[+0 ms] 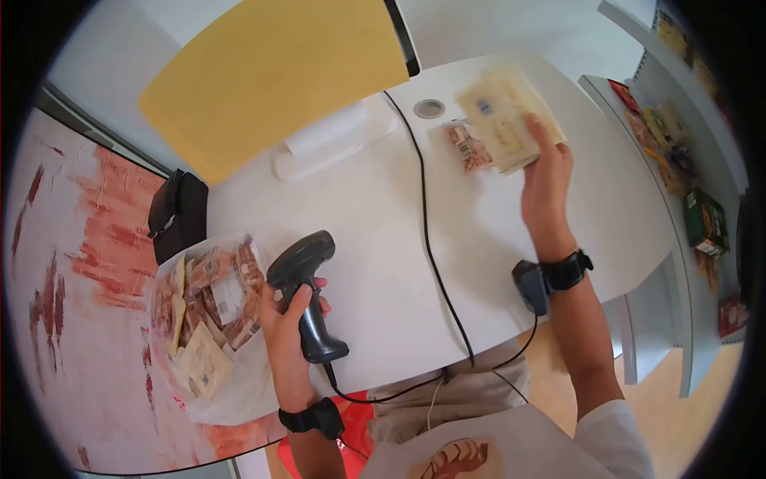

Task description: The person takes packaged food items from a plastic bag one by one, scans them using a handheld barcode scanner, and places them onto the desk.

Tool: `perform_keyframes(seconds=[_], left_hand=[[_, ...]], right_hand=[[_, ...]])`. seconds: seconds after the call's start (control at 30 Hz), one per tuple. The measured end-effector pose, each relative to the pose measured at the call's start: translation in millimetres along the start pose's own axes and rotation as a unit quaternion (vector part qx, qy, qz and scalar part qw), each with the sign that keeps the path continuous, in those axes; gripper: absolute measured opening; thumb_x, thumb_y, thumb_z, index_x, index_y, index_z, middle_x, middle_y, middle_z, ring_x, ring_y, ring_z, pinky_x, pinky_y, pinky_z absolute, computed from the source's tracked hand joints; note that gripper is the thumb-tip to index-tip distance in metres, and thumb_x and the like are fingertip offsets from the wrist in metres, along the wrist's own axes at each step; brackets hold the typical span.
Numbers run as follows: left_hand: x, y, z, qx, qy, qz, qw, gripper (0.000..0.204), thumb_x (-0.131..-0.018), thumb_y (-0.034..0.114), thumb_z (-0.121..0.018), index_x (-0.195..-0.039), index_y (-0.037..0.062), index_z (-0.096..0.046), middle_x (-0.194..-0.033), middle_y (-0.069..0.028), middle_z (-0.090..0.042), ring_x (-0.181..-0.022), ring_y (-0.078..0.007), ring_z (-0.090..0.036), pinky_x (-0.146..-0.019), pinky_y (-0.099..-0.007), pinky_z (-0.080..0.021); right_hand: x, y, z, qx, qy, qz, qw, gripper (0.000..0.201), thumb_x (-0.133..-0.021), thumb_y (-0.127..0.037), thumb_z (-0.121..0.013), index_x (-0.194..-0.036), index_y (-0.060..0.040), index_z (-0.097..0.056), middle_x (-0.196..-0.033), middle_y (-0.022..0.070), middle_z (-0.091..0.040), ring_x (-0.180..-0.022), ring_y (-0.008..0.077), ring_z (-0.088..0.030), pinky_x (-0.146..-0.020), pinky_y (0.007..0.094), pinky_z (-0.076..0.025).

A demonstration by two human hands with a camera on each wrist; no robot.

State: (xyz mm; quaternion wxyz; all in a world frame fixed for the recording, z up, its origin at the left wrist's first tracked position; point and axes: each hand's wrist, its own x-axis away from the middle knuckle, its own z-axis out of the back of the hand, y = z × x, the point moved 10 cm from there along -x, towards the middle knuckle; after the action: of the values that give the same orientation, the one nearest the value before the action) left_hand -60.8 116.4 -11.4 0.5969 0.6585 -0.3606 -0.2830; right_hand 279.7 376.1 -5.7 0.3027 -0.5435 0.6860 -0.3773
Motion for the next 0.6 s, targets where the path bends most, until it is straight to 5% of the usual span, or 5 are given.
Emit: perform_keyframes(seconds=[0.27,0.33,0.4,0.57,0.6], left_hand=[[-3,-17,7,0.011,0.016,0.06,0.998,0.034,-0.086,0.008,-0.068,-0.113,0.0017,-0.047,-0.098,-0.0199,-0.068,-0.066,-0.0204,-0.066,-0.057,-0.0273,-0.053],[-5,-24,10,0.012,0.012,0.056,0.998,0.039,-0.087,0.013,-0.067,-0.12,0.0014,-0.048,-0.098,-0.0199,-0.068,-0.066,-0.0189,-0.065,-0.059,-0.0258,-0.053],[-3,-23,10,0.0,0.015,0.058,0.998,0.038,-0.086,0.013,-0.07,-0.115,0.0024,-0.049,-0.1,-0.02,-0.067,-0.07,-0.0195,-0.067,-0.06,-0.0258,-0.053],[3,-2,20,-0.128,0.07,-0.071,0.987,0.03,-0.084,0.008,-0.072,-0.108,0.0001,-0.056,-0.098,-0.009,-0.066,-0.083,-0.0139,-0.063,-0.068,-0.0244,-0.051],[10,7,23,-0.157,0.094,-0.07,0.981,0.027,-0.084,0.006,-0.071,-0.107,0.0011,-0.06,-0.099,-0.0071,-0.066,-0.084,-0.0128,-0.063,-0.069,-0.0239,-0.051]], right_hand=[[-31,11,32,0.12,0.04,0.024,0.992,0.038,-0.086,-0.026,-0.068,-0.11,0.0021,-0.061,-0.098,0.0065,-0.063,-0.087,0.0132,-0.056,-0.077,0.0287,-0.044],[-40,18,31,0.137,-0.046,0.046,0.988,0.037,-0.086,-0.027,-0.068,-0.109,0.0016,-0.062,-0.098,0.0071,-0.063,-0.085,0.0138,-0.056,-0.075,0.0297,-0.044],[-44,20,33,0.17,-0.039,0.032,0.984,0.037,-0.086,-0.027,-0.068,-0.106,0.0027,-0.062,-0.097,0.0078,-0.062,-0.083,0.0147,-0.056,-0.072,0.0301,-0.044],[-46,-8,17,0.179,-0.091,0.136,0.97,0.049,-0.088,-0.022,-0.066,-0.125,0.0063,-0.053,-0.118,0.0149,-0.06,-0.104,0.0212,-0.059,-0.09,0.0326,-0.045],[-52,-18,31,0.218,-0.025,0.172,0.96,0.055,-0.088,-0.021,-0.066,-0.132,0.0056,-0.046,-0.126,0.0166,-0.055,-0.11,0.0231,-0.057,-0.096,0.0336,-0.042]])
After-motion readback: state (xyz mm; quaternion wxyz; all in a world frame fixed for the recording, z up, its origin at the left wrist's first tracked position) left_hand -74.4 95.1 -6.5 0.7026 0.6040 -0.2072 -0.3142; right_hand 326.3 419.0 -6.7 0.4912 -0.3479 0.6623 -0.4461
